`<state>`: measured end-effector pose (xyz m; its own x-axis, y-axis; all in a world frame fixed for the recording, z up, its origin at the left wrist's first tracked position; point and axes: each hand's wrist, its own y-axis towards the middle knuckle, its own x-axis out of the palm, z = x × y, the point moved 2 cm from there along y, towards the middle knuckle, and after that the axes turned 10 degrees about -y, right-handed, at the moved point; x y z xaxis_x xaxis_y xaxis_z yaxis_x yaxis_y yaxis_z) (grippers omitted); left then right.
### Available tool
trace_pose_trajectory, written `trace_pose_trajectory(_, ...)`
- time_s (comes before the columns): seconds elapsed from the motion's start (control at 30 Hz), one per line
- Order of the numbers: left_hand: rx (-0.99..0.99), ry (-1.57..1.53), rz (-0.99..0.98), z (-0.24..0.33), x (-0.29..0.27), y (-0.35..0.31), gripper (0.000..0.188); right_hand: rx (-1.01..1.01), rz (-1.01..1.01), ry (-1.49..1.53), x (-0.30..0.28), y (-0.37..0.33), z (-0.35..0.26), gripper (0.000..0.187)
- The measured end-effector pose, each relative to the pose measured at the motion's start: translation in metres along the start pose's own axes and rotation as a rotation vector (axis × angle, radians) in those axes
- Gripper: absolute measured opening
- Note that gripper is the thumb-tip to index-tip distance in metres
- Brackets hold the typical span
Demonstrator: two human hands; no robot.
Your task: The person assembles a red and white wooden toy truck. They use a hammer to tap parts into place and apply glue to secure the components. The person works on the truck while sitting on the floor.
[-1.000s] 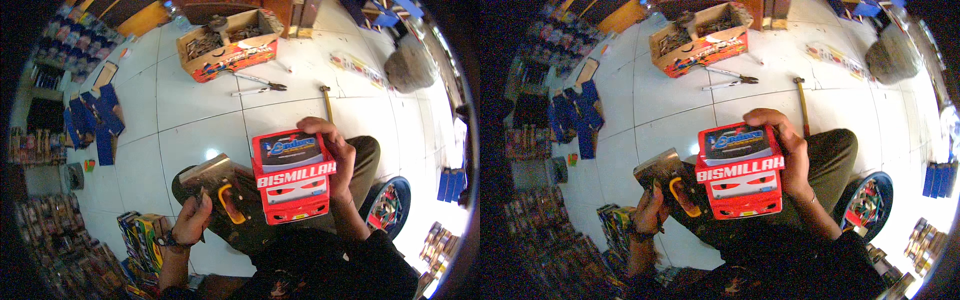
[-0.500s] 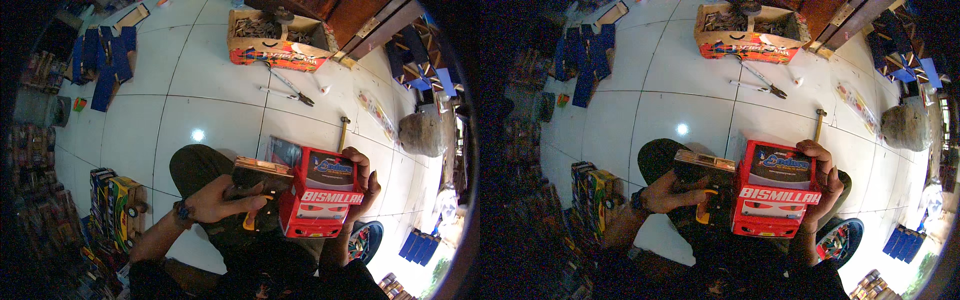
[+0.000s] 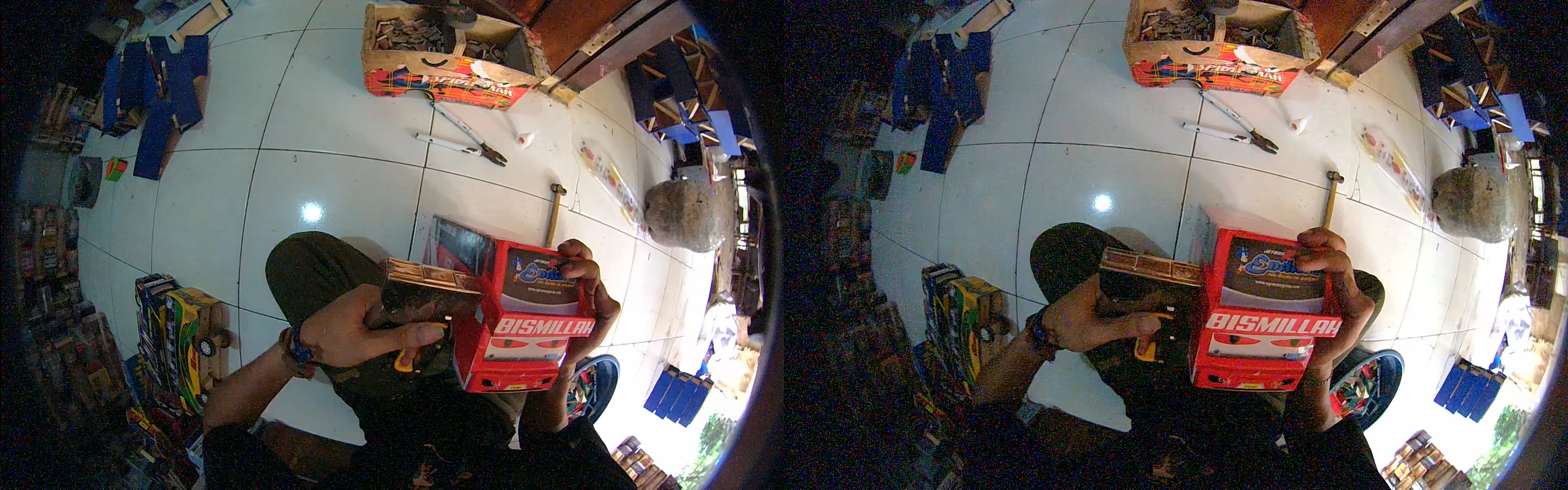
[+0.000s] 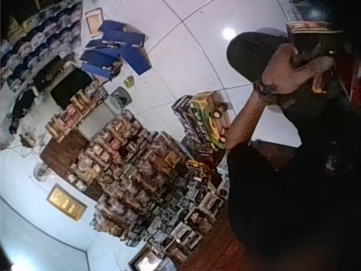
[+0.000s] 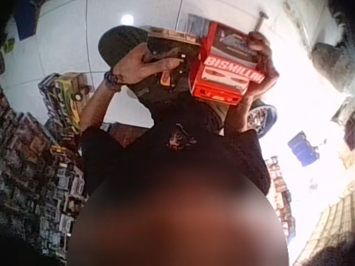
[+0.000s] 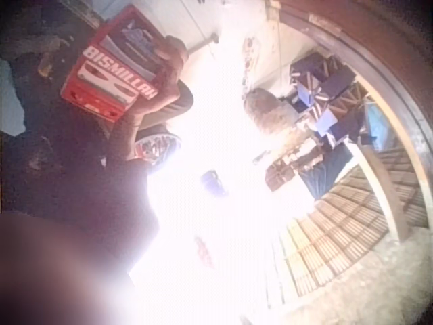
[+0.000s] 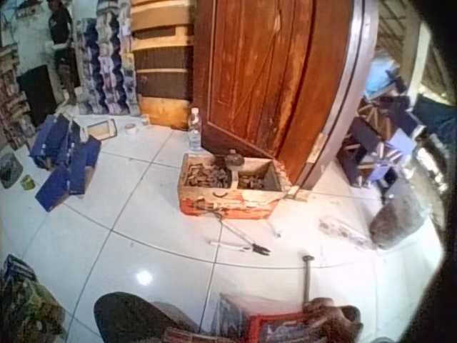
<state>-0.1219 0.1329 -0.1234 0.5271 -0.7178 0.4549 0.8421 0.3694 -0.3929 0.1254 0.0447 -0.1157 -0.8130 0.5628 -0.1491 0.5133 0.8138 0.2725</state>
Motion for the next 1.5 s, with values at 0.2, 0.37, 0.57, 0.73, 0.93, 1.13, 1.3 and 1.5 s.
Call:
trace_pose_trajectory(0.2, -0.015, 0.045, 0.051, 0.002, 0.003, 0.003, 0.044, 0.020, -0.027, -0.031, -0.004, -0.001, 0.005, 0.044)
trace_pose_trajectory(0.37, 0.042, 0.043, 0.130, -0.002, 0.009, 0.002, 0.045, 0.127, -0.076, 0.025, -0.008, -0.002, 0.009, 0.058)
trace_pose_trajectory(0.57, 0.171, -0.011, 0.214, -0.006, 0.016, 0.004, 0.043, 0.131, -0.131, 0.042, -0.009, -0.002, 0.014, 0.062)
trace_pose_trajectory(0.73, 0.085, 0.011, 0.208, -0.011, 0.015, 0.004, 0.042, 0.064, -0.137, -0.012, -0.010, 0.001, 0.010, 0.060)
trace_pose_trajectory(0.93, 0.186, -0.100, 0.270, -0.009, 0.021, 0.009, 0.043, 0.093, -0.075, 0.005, -0.005, 0.000, 0.008, 0.060)
trace_pose_trajectory(1.13, 0.080, -0.183, 0.225, -0.009, 0.023, 0.008, 0.043, 0.179, -0.046, 0.113, -0.004, 0.000, 0.006, 0.057)
trace_pose_trajectory(1.3, 0.145, -0.187, 0.217, -0.010, 0.023, 0.011, 0.043, 0.156, -0.031, 0.059, -0.006, 0.001, 0.007, 0.053)
trace_pose_trajectory(1.5, 0.106, -0.181, 0.210, -0.009, 0.021, 0.006, 0.039, -0.060, -0.084, 0.030, -0.009, 0.001, 0.013, 0.039)
